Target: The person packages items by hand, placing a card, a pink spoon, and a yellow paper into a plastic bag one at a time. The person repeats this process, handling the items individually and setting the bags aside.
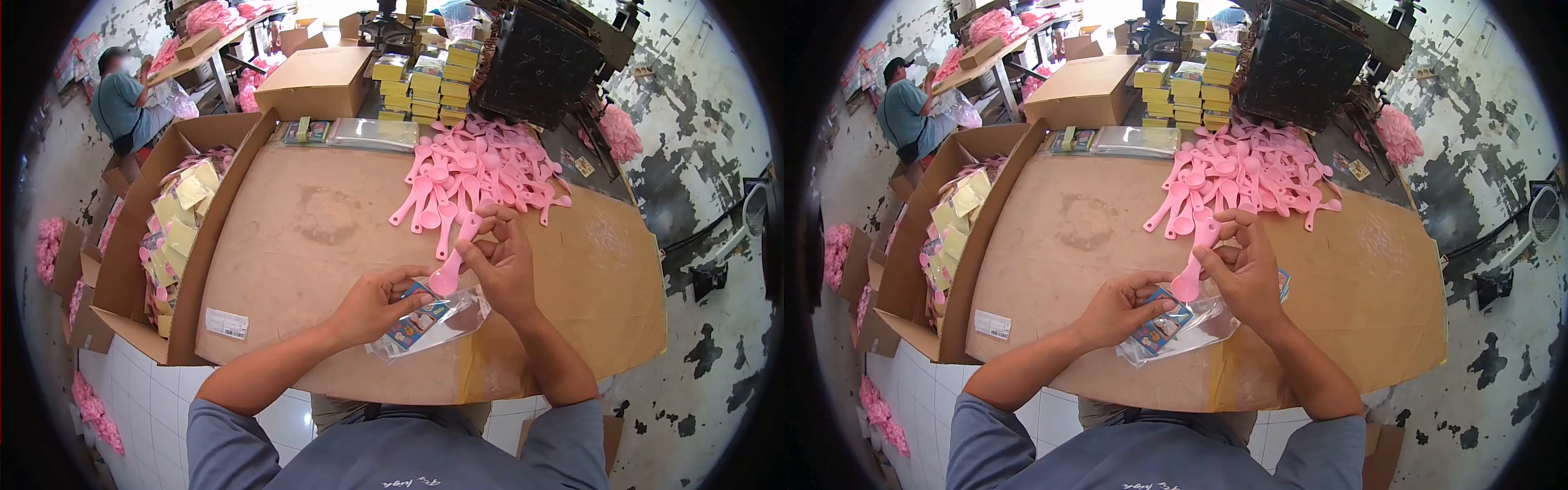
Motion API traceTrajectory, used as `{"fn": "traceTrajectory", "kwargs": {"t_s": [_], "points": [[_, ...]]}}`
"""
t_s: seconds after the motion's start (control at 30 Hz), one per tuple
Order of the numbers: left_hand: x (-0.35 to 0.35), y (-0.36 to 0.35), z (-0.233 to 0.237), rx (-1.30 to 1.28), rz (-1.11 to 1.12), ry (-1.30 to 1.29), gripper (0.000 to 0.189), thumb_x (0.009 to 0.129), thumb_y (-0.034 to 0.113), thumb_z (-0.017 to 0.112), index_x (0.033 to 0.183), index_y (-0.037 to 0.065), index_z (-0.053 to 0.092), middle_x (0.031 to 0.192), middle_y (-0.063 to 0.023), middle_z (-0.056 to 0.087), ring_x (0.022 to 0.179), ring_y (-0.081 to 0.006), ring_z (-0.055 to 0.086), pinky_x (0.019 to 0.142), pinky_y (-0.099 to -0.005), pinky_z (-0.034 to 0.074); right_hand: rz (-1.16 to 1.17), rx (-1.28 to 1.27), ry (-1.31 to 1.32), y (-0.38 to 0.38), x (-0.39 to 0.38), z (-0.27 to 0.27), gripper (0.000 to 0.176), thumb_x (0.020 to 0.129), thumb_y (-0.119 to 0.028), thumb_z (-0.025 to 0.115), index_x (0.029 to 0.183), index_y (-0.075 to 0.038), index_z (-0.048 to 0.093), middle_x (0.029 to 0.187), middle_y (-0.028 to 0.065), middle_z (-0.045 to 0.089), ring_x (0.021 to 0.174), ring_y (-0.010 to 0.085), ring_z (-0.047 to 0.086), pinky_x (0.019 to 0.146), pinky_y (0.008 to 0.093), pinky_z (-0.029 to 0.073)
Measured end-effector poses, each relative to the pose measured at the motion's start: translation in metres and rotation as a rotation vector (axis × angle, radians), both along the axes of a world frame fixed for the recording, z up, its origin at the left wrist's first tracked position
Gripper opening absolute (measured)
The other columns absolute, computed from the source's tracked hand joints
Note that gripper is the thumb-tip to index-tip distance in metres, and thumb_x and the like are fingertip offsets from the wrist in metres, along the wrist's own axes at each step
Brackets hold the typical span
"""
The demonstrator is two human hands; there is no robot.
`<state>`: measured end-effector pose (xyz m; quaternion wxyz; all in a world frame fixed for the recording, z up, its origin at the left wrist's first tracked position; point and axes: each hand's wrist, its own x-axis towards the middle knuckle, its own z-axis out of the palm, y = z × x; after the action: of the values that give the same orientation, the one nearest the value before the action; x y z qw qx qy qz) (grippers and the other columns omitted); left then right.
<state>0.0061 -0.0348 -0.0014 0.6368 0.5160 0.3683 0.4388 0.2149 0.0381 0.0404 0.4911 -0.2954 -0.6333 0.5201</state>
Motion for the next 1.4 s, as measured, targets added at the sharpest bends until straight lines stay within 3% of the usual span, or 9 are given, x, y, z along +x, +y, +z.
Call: {"fn": "traceTrajectory", "kwargs": {"t_s": [0.2, 0.27, 0.33, 0.4, 0.7, 0.8, 1.0, 1.2, 1.4], "points": [[-0.003, 0.001, 0.004, -0.054, 0.014, -0.021, 0.043, 0.104, 0.011, 0.064, 0.142, -0.005, 0.054, 0.114, -0.0104, 0.074, 0.102, -0.0096, 0.068, 0.085, -0.0240, 0.056, 0.037, 0.005, 0.003, -0.014, -0.008, -0.016, 0.042, 0.098, -0.001, 0.066, 0.135, -0.002, 0.045, 0.117, 0.0096, 0.057, 0.098, 0.0147, 0.067, 0.080, 0.0275, 0.058], [-0.004, 0.003, 0.001, -0.051, 0.030, -0.051, 0.042, 0.104, 0.014, 0.064, 0.141, -0.003, 0.055, 0.112, -0.0101, 0.075, 0.098, -0.0086, 0.068, 0.082, -0.0235, 0.055, 0.126, 0.396, -0.311, 0.002, 0.008, -0.020, 0.036, 0.101, -0.007, 0.064, 0.133, -0.002, 0.049, 0.123, 0.0093, 0.058, 0.110, 0.0178, 0.063, 0.092, 0.0326, 0.052], [-0.008, 0.003, 0.005, -0.059, 0.015, -0.063, 0.042, 0.104, 0.015, 0.065, 0.141, -0.002, 0.055, 0.110, -0.0097, 0.075, 0.096, -0.0084, 0.068, 0.082, -0.0240, 0.055, 0.195, 0.451, -0.381, 0.009, 0.012, -0.015, 0.029, 0.103, -0.013, 0.061, 0.129, -0.001, 0.055, 0.129, 0.0091, 0.059, 0.119, 0.0204, 0.059, 0.100, 0.0363, 0.046], [-0.013, 0.002, 0.014, -0.081, -0.032, -0.058, 0.042, 0.104, 0.016, 0.065, 0.142, -0.001, 0.055, 0.109, -0.0091, 0.075, 0.095, -0.0090, 0.068, 0.083, -0.0253, 0.054, 0.240, 0.166, -0.207, 0.004, 0.011, 0.001, 0.024, 0.105, -0.018, 0.059, 0.121, -0.001, 0.063, 0.133, 0.0088, 0.059, 0.127, 0.0225, 0.055, 0.106, 0.0385, 0.040], [-0.013, 0.000, 0.003, 0.024, -0.181, -0.230, 0.047, 0.104, 0.020, 0.064, 0.146, 0.003, 0.052, 0.125, -0.0084, 0.070, 0.113, -0.0134, 0.065, 0.097, -0.0303, 0.053, 0.525, 0.539, -0.368, -0.011, 0.004, 0.054, 0.013, 0.091, -0.006, 0.074, 0.103, -0.004, 0.069, 0.113, 0.0095, 0.069, 0.113, 0.0271, 0.065, 0.090, 0.0390, 0.052], [-0.006, -0.005, 0.016, 0.205, 0.014, -0.247, 0.049, 0.103, 0.017, 0.065, 0.147, 0.002, 0.050, 0.134, -0.0105, 0.065, 0.123, -0.0196, 0.062, 0.104, -0.0349, 0.050, 0.193, 0.838, -0.502, -0.029, 0.000, 0.090, 0.009, 0.090, -0.005, 0.075, 0.094, -0.004, 0.067, 0.095, 0.0084, 0.070, 0.096, 0.0265, 0.069, 0.085, 0.0377, 0.053], [-0.007, -0.017, 0.032, 0.701, 0.057, 0.219, 0.047, 0.098, 0.009, 0.068, 0.142, -0.001, 0.054, 0.128, -0.0125, 0.069, 0.118, -0.0184, 0.066, 0.100, -0.0362, 0.053, 0.028, 0.701, -0.573, -0.039, 0.004, 0.085, 0.015, 0.088, -0.006, 0.077, 0.097, -0.002, 0.066, 0.081, 0.0076, 0.064, 0.074, 0.0215, 0.065, 0.070, 0.0348, 0.052], [0.000, -0.019, 0.030, 0.580, 0.153, 0.207, 0.037, 0.101, 0.001, 0.061, 0.138, -0.001, 0.058, 0.105, -0.0103, 0.078, 0.089, -0.0134, 0.075, 0.080, -0.0281, 0.058, -0.078, 0.686, -0.563, -0.043, 0.001, 0.079, 0.016, 0.090, -0.005, 0.076, 0.103, -0.002, 0.067, 0.091, 0.0093, 0.065, 0.077, 0.0235, 0.065, 0.067, 0.0355, 0.053], [-0.002, -0.022, 0.023, 0.457, 0.159, 0.203, 0.041, 0.100, 0.000, 0.063, 0.140, -0.005, 0.053, 0.102, -0.0136, 0.078, 0.090, -0.0131, 0.074, 0.078, -0.0272, 0.059, -0.219, 1.142, -0.734, -0.041, -0.004, 0.064, 0.026, 0.081, -0.006, 0.079, 0.104, -0.006, 0.068, 0.100, 0.0074, 0.065, 0.094, 0.0263, 0.065, 0.081, 0.0387, 0.049]]}}
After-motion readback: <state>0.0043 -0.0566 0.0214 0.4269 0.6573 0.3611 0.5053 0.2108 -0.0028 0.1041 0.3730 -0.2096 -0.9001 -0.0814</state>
